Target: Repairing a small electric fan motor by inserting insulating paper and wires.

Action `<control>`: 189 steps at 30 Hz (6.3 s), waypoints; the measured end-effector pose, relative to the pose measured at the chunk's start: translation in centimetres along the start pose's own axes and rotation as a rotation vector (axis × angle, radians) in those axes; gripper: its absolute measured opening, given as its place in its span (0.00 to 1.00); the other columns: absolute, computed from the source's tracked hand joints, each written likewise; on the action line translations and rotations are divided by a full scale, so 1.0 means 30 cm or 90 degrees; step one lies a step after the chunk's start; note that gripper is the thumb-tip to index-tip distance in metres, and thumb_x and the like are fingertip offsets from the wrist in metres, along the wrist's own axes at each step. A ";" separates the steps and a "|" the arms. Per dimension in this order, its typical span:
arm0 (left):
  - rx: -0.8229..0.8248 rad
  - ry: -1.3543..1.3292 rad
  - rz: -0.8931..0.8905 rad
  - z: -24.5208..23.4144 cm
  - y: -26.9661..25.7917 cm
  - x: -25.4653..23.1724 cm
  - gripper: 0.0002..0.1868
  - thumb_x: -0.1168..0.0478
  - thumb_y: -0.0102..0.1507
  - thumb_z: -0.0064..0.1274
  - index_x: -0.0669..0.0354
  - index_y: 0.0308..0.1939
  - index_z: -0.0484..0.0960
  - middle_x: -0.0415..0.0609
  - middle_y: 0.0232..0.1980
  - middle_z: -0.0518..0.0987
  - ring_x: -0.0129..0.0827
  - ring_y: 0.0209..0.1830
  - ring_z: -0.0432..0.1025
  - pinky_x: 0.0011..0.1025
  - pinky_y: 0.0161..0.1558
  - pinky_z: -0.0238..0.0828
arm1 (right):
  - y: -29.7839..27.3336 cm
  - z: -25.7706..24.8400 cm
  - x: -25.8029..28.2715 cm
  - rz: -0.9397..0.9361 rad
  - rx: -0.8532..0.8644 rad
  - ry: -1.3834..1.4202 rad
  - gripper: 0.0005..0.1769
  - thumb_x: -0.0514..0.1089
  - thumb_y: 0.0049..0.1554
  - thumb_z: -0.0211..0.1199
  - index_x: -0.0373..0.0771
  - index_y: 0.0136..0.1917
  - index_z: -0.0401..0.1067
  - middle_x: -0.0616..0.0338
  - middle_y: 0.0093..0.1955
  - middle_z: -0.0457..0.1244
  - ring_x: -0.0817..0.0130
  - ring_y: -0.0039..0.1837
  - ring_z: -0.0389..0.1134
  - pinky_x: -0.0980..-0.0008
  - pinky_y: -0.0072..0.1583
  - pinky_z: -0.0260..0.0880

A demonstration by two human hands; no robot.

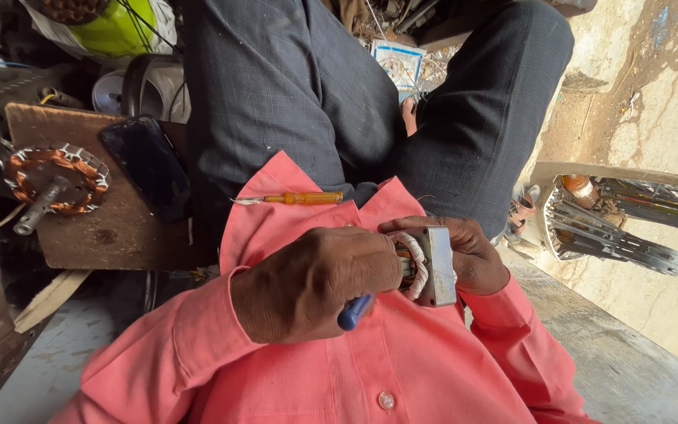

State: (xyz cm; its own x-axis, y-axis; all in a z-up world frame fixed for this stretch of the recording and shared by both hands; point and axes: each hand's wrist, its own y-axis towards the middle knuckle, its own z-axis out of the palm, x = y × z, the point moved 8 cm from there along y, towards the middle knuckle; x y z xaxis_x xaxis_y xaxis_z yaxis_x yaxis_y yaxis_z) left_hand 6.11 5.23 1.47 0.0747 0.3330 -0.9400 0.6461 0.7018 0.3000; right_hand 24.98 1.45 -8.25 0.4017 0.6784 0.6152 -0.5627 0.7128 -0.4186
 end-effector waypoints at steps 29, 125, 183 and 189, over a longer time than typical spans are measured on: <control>-0.050 -0.060 -0.001 0.030 0.006 0.049 0.11 0.75 0.58 0.54 0.59 0.39 0.72 0.51 0.38 0.74 0.48 0.39 0.74 0.40 0.41 0.72 | -0.033 -0.107 -0.052 0.008 -0.037 -0.001 0.29 0.37 0.63 0.63 0.20 0.73 0.64 0.35 0.70 0.64 0.50 0.68 0.69 0.56 0.69 0.71; -0.080 -0.093 -0.061 -0.045 0.002 0.009 0.11 0.71 0.55 0.54 0.58 0.35 0.68 0.49 0.33 0.72 0.42 0.31 0.72 0.37 0.34 0.68 | -0.032 -0.017 0.003 -0.036 -0.072 -0.176 0.32 0.33 0.53 0.72 0.27 0.69 0.69 0.43 0.65 0.68 0.62 0.59 0.73 0.63 0.62 0.78; -0.263 -0.259 -0.169 -0.188 -0.124 0.222 0.21 0.49 0.79 0.44 0.66 0.52 0.80 0.46 0.42 0.76 0.23 0.38 0.68 0.24 0.43 0.67 | 0.011 -0.046 -0.029 -0.089 0.016 -0.143 0.37 0.41 0.53 0.78 0.25 0.71 0.68 0.43 0.67 0.68 0.61 0.64 0.73 0.60 0.69 0.74; -0.312 -0.405 -0.270 -0.140 -0.126 0.202 0.30 0.40 0.72 0.40 0.66 0.49 0.78 0.50 0.45 0.78 0.25 0.37 0.74 0.24 0.42 0.73 | 0.002 -0.053 -0.054 -0.083 0.033 -0.070 0.36 0.43 0.58 0.74 0.23 0.72 0.66 0.39 0.68 0.66 0.57 0.66 0.72 0.56 0.70 0.73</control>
State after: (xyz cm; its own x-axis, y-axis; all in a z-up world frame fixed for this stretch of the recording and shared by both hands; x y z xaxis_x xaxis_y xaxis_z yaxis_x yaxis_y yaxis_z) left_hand 0.92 7.24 -4.67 0.4036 -0.3236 -0.8558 0.3308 0.9237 -0.1932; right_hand 25.45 0.67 -10.34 0.3935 0.5554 0.7326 -0.5492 0.7810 -0.2972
